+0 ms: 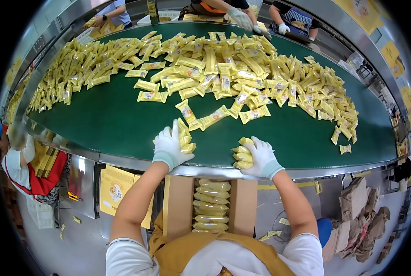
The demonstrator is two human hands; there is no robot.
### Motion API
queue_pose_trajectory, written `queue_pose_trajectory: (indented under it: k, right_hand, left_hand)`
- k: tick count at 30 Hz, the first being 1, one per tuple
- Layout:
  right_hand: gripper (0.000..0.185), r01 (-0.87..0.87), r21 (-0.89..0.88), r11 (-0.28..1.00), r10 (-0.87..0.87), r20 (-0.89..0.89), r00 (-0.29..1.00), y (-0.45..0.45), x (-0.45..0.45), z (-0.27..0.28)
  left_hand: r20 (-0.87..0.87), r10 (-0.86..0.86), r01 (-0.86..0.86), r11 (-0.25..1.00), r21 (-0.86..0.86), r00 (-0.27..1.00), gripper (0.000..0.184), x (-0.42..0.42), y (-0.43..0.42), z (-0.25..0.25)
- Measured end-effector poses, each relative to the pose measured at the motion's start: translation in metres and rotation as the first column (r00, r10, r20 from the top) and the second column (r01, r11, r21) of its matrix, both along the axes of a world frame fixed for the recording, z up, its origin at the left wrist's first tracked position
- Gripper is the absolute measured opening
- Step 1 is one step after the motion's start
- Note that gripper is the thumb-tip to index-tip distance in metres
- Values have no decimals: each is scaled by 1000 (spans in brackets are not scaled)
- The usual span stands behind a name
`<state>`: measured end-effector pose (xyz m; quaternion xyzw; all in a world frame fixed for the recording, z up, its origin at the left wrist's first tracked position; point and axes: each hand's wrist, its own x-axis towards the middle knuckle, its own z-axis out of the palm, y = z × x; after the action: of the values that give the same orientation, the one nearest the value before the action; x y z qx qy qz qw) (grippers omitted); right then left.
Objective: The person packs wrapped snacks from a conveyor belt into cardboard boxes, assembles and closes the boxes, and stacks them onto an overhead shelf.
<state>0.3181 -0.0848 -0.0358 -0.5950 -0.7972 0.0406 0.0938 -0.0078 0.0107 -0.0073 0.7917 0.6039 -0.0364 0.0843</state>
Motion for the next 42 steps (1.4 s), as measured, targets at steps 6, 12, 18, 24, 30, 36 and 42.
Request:
queue_pose_trajectory:
  k: [6, 12, 18, 24, 30, 36, 42]
  right_hand:
    - [82, 62, -170, 984, -65, -14, 998, 2, -4, 8]
    - [79, 213, -8, 977, -214, -18, 977, -6, -1, -20]
    - [99, 271, -275, 922, -283, -4, 959, 5, -8, 7]
    - [97, -58, -547, 835, -547, -837, 21, -12, -9, 64]
    - [87, -271, -318, 908, -201, -902, 383, -71, -57, 140]
    - [98, -353, -555, 754, 498, 132, 857, -92, -164, 116]
    - [78, -342, -648, 681, 434, -19, 901, -105, -192, 54]
  left_hand:
    - [-60, 67, -69, 997, -31, 996, 126, 2, 1, -3]
    - [-66, 10, -11, 1000, -19, 998, 123, -2, -7, 1]
    - [-39, -7, 7, 1000, -4, 999, 123, -5, -6, -4]
    - [888, 360, -44, 931, -363, 286, 82, -62, 19, -28]
    - [535, 550, 258, 812, -524, -642, 71, -67, -47, 59]
    - [417, 584, 418, 803, -425, -697, 83, -32, -93, 94]
    - [760, 554, 335, 826, -453, -340, 79, -14, -139, 63]
